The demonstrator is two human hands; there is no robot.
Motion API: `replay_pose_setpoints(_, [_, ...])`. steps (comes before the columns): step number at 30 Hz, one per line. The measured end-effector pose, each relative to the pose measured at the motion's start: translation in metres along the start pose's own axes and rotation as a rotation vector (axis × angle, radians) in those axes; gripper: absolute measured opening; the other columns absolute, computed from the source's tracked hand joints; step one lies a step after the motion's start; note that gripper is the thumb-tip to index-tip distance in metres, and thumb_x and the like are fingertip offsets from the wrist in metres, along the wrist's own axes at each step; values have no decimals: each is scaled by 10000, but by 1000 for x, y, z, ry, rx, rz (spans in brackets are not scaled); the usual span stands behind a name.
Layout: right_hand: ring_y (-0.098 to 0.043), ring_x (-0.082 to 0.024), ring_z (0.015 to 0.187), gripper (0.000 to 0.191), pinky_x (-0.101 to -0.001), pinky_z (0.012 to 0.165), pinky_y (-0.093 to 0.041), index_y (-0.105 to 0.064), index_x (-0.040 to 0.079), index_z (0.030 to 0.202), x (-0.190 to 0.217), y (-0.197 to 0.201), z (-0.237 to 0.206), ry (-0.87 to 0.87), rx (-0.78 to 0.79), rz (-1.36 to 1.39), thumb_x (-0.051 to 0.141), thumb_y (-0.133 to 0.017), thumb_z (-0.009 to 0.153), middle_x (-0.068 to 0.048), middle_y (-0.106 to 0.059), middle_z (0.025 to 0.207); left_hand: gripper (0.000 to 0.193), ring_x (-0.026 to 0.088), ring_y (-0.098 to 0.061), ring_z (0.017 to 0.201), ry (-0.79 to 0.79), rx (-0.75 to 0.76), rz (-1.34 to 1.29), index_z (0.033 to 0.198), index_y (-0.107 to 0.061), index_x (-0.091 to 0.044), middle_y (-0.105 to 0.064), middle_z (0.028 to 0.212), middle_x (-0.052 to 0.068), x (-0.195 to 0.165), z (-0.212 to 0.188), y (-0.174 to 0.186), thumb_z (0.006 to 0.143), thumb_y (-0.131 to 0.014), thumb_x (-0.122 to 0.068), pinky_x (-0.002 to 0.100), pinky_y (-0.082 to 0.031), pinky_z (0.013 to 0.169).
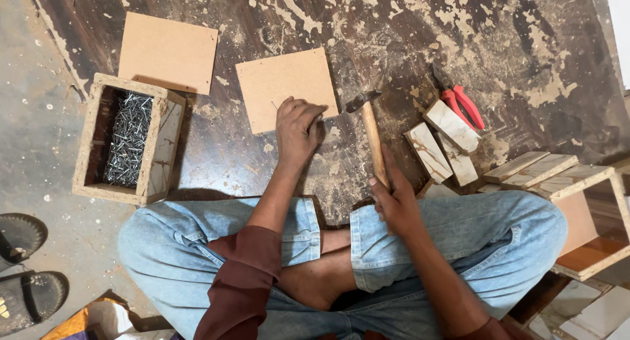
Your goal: The person sits cross-legged on the floor, takes nails from an open nail box, positions a nail on a small wooden box, and hammers it in with a claw hammer. They work on several small boxes one at a time and at the end place a finished box onto a stack of completed boxes.
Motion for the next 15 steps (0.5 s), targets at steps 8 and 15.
replay_pose_setpoints(8, [-588, -238, 715, 561, -391, 633, -509, -268, 208, 1653, 21, -29, -10, 495, -94, -437, 190, -456, 1125, -139, -645, 897, 400, 221, -686, 1002, 52, 29, -92, 1298, -665, -123, -734, 947, 43, -12, 6, 17, 910, -718, -40, 500, -403, 1179])
replay_pose_setpoints(15, [-629, -314, 553, 602, -464, 599, -497, -311, 238, 1620, 11, -40, -9, 205, -81, -579, 238, -489, 1046, -217, -628, 697, 445, 266, -668, 985, 102, 53, -129, 1303, -644, -80, -697, 910, 69, -20, 11, 26, 869, -714, -9, 493, -399, 1166])
Point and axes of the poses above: each hand's wrist, its own z-axis towards the middle knuckle, its own y-axis out of the back of the hand, x = y × z, the point moved 4 cm from there along z, towards the middle knuckle
